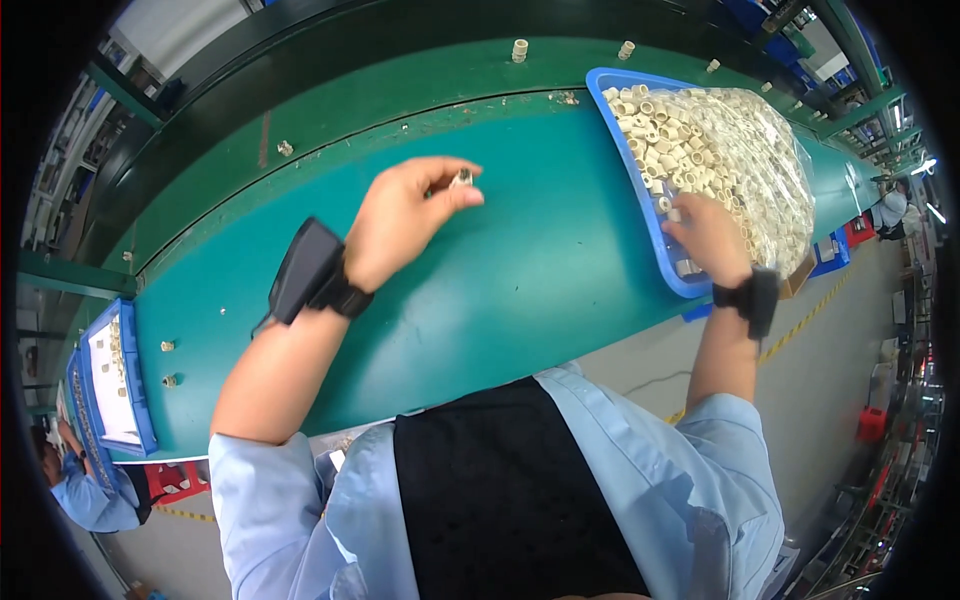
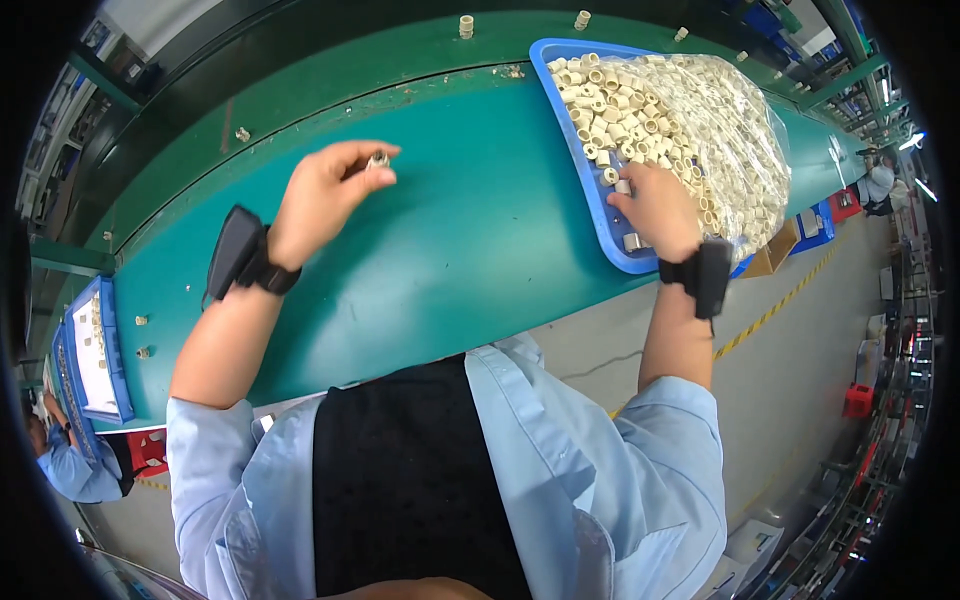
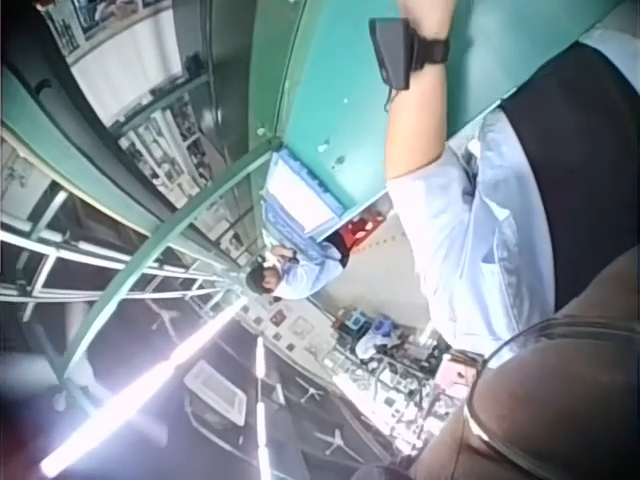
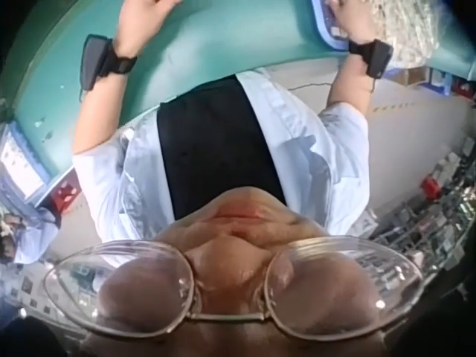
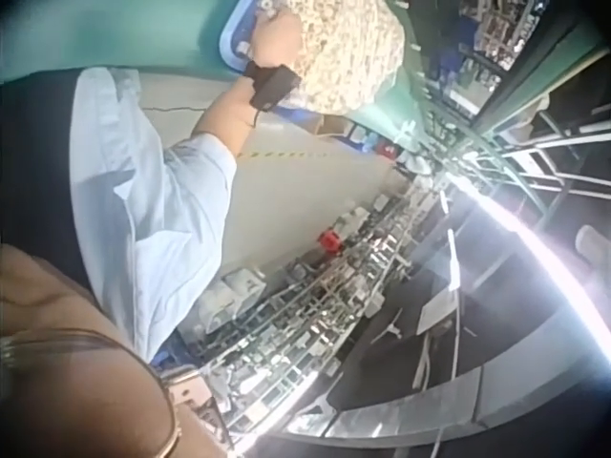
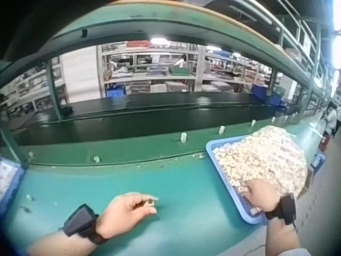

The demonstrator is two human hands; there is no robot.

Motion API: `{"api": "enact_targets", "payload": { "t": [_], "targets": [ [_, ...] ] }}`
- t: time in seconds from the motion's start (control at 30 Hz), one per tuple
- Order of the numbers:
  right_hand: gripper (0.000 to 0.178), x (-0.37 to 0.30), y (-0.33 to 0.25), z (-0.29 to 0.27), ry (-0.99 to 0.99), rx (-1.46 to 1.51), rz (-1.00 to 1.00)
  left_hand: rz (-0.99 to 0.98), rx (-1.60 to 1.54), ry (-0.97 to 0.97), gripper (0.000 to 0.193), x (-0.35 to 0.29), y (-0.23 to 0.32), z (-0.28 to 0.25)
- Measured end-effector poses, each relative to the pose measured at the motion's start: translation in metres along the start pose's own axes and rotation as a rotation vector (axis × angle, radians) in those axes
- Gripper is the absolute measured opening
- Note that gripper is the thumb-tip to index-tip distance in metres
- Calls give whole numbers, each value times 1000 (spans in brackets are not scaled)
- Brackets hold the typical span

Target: The person assembles components by hand, picking up a base from the conveyor belt and a cap from a blue tray, fitting them together, and placing the completed assembly back onto the belt.

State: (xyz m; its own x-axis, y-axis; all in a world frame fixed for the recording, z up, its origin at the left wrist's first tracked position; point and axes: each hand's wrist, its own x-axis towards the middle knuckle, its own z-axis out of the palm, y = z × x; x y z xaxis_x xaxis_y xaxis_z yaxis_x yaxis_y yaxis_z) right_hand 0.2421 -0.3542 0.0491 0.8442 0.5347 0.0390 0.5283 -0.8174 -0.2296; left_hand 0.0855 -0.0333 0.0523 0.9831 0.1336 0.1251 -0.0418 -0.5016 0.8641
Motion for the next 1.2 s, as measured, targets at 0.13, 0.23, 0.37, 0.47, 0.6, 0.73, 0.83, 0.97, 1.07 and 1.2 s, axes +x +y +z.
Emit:
{"api": "enact_targets", "payload": {
  "t": [0.13, 0.23, 0.37, 0.47, 0.6, 0.73, 0.83, 0.97, 1.07, 1.2],
  "targets": [
    [23, 4, 3, -7, 23, 52, 94, 23, 18, 47, 29, -44, 6, -1],
    [22, -1, -19, -16, 85, 506, -18, -18, -69, 115, 29, -67, 2, -3],
    [21, -12, -84, -20, -30, 1147, -253, 7, -157, 206, 28, -85, -9, -1],
    [20, -5, -127, -11, -186, 1297, -329, 4, -240, 279, 26, -90, -18, 6],
    [20, 10, -174, 8, -381, 1305, -378, -48, -349, 377, 21, -90, -28, 4],
    [20, 28, -210, 28, -470, 1209, -439, -48, -333, 417, 18, -88, -28, -6],
    [21, 33, -222, 50, -511, 1249, -427, -32, -330, 412, 20, -90, -32, -10],
    [26, 31, -221, 68, -333, 1293, -638, -15, -287, 413, 19, -89, -37, -9],
    [27, 25, -217, 58, -191, 931, -719, 13, -206, 415, 18, -89, -38, -12],
    [26, 18, -223, 49, -132, 690, -866, 71, -64, 427, 16, -87, -40, -10]
  ]
}}
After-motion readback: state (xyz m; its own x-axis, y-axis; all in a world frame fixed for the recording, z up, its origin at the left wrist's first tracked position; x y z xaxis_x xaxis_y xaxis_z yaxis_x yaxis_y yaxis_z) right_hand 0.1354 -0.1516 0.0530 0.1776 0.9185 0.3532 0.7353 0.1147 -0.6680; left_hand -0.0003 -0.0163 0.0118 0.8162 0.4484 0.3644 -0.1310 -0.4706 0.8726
